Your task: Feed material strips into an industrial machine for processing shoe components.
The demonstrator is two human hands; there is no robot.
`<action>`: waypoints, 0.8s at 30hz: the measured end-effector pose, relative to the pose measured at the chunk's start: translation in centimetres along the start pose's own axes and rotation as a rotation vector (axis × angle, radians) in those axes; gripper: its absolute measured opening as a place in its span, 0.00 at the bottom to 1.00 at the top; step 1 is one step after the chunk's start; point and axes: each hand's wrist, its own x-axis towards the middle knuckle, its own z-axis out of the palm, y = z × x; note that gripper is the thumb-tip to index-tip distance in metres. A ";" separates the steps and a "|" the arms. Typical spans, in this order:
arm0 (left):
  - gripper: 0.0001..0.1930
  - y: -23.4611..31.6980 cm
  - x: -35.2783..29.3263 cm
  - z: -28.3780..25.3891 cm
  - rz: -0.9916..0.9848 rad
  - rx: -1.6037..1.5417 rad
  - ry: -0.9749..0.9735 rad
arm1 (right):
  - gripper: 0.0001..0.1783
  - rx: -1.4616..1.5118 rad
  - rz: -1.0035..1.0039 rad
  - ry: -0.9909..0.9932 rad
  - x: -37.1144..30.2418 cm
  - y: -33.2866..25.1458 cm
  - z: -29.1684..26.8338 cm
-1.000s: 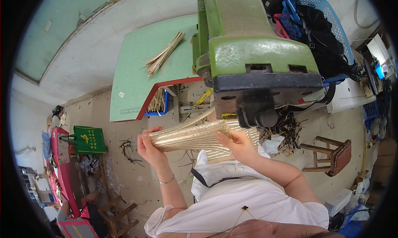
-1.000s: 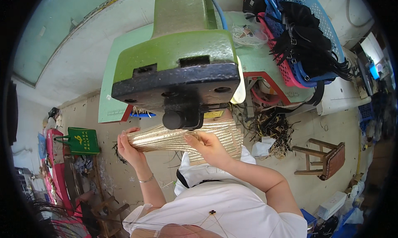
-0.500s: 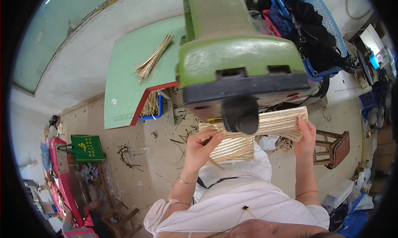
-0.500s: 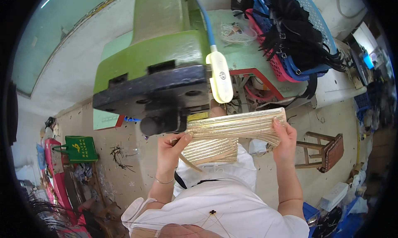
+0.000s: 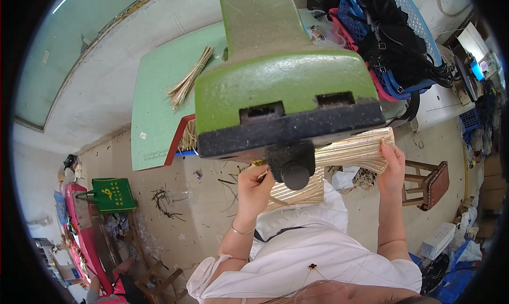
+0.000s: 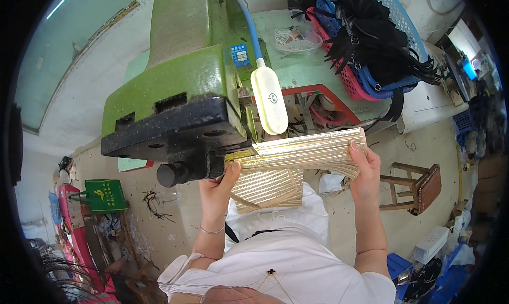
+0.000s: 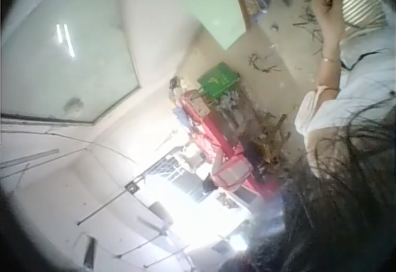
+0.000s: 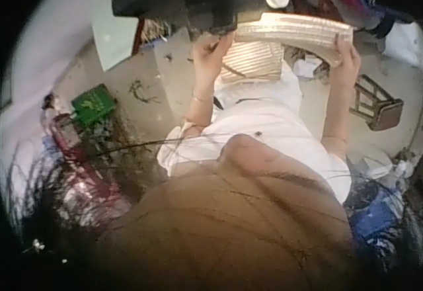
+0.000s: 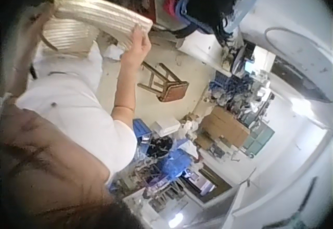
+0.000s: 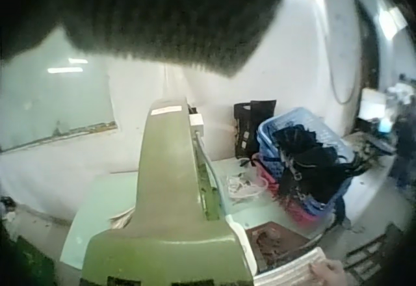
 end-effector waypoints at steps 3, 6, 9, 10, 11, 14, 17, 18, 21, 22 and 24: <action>0.05 0.1 0.0 -0.1 0.032 0.021 0.024 | 0.12 -0.003 -0.007 -0.004 0.1 0.3 0.1; 0.05 0.3 0.1 -0.2 0.061 0.031 0.045 | 0.12 -0.007 -0.009 -0.027 0.0 0.2 0.5; 0.04 0.2 0.1 -1.1 0.052 0.064 0.070 | 0.11 0.004 0.016 -0.049 0.1 0.6 1.0; 0.04 0.2 0.1 -1.3 0.051 0.027 0.087 | 0.11 0.000 0.014 -0.064 0.0 0.8 1.2; 0.04 0.4 0.2 -1.4 0.052 -0.011 0.103 | 0.11 -0.005 0.010 -0.079 0.0 0.8 1.4; 0.03 1.0 0.9 -0.9 0.145 -0.025 0.168 | 0.12 -0.018 0.022 -0.119 -0.1 1.4 2.3; 0.04 0.0 1.4 -1.7 0.271 0.030 0.224 | 0.13 -0.022 0.059 -0.167 -0.2 1.9 3.5; 0.05 -0.3 1.5 -2.2 0.312 0.053 0.240 | 0.13 -0.018 0.078 -0.178 -0.3 2.0 4.1; 0.07 -0.1 1.5 -3.5 0.238 -0.045 0.359 | 0.13 -0.086 0.121 -0.264 -0.8 2.9 5.6; 0.07 -0.6 1.6 -4.3 0.259 -0.078 0.381 | 0.13 -0.146 0.122 -0.288 -1.0 3.3 6.4; 0.07 -0.7 1.7 -5.7 0.236 -0.160 0.499 | 0.13 -0.298 0.125 -0.350 -1.5 3.4 8.3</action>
